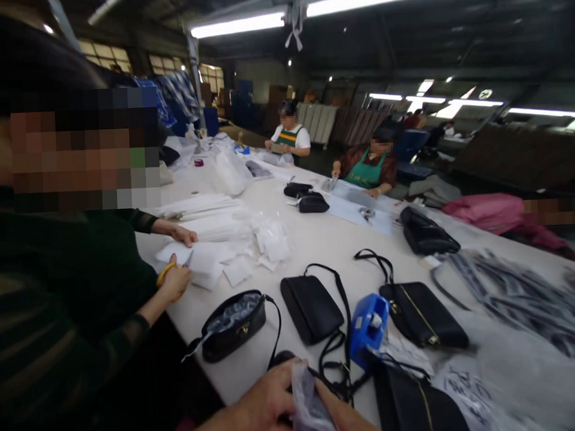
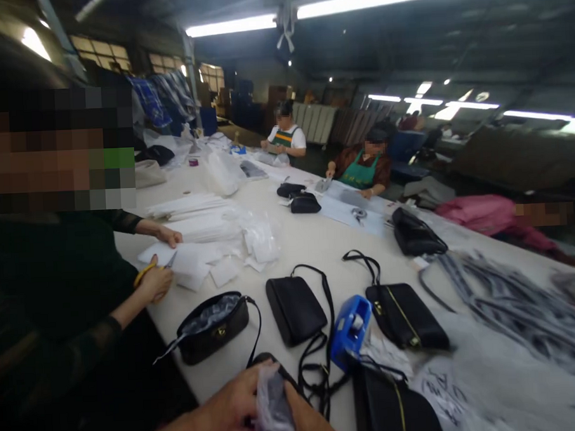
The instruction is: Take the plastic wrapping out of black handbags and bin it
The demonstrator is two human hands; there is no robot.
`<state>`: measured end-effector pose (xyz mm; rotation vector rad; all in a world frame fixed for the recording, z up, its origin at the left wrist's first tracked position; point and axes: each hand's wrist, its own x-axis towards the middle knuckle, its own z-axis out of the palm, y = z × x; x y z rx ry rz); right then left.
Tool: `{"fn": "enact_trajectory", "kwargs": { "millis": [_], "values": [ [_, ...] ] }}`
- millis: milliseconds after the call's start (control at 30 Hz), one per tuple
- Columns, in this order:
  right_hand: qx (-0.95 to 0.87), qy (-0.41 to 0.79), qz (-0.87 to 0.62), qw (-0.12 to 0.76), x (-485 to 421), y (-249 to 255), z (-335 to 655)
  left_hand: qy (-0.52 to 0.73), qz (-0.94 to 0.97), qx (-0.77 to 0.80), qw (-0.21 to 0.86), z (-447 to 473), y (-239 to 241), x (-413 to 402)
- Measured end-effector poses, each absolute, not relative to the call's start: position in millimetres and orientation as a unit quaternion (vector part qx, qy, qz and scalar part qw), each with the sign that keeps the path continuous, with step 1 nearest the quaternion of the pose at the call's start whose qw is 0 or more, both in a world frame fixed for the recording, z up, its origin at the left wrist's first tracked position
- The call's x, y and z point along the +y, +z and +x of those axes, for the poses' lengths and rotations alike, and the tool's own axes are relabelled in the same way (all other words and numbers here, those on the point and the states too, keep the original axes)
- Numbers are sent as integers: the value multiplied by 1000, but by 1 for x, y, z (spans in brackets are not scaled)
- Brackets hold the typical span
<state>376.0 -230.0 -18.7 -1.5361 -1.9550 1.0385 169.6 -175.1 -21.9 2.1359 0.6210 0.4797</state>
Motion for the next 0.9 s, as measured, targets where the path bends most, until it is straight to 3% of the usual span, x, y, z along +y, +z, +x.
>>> {"fn": "enact_trajectory", "kwargs": {
  "millis": [133,300,433,600,733,900],
  "values": [
    [-678,442,-547,215,-246,-27,374,166,796,322,485,168,-29,-190],
    [-657,468,-558,194,-250,-34,386,156,753,495,404,178,-14,-186],
    [-642,487,-555,204,-254,-49,400,-25,731,544,411,194,3,-180],
    [-674,491,-522,180,-262,-57,406,-197,812,432,339,199,12,-171],
    [-684,462,-544,151,-261,-52,397,-90,844,366,381,190,4,-175],
    [-706,432,-556,79,-249,-40,378,53,752,347,558,174,-2,-181]
  ]
}}
